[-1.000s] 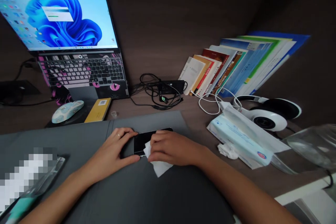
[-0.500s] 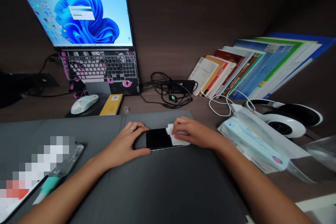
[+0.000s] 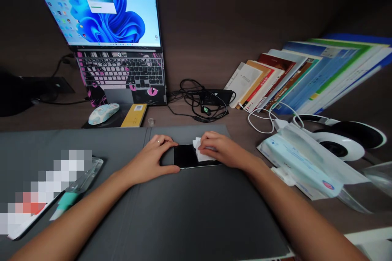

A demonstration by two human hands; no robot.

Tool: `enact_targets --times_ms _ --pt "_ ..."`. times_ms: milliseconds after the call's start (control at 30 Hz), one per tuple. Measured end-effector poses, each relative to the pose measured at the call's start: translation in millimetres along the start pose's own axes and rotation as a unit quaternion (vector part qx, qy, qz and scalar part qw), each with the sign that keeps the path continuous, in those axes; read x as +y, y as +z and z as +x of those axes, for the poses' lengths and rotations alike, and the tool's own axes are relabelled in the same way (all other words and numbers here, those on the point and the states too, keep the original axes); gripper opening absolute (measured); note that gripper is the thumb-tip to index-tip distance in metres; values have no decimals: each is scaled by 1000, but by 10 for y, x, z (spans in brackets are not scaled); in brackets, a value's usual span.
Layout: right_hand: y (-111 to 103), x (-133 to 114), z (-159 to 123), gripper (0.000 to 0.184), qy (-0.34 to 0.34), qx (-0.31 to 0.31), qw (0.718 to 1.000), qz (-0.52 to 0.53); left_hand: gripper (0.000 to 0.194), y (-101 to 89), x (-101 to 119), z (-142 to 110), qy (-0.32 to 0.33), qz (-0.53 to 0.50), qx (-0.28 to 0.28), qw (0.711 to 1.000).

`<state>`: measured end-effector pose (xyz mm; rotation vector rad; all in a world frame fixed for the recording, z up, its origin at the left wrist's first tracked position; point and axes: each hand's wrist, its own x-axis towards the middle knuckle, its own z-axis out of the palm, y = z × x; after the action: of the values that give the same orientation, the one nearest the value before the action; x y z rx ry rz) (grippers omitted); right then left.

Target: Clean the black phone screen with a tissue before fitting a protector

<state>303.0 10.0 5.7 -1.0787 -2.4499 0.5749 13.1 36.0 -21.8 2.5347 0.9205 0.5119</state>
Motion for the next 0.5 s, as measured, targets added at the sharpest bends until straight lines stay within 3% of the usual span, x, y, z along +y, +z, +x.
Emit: enact_targets --times_ms 200,367,500 --pt "82 -132 106 15 -59 -54 997 22 55 6 1 0 0 12 -5 1000" --pt "-100 15 -16 16 -4 -48 998 29 55 2 21 -10 -4 11 -4 1000" --pt "-1 -79 30 16 -13 -32 999 11 55 3 30 -16 -3 12 -2 1000"
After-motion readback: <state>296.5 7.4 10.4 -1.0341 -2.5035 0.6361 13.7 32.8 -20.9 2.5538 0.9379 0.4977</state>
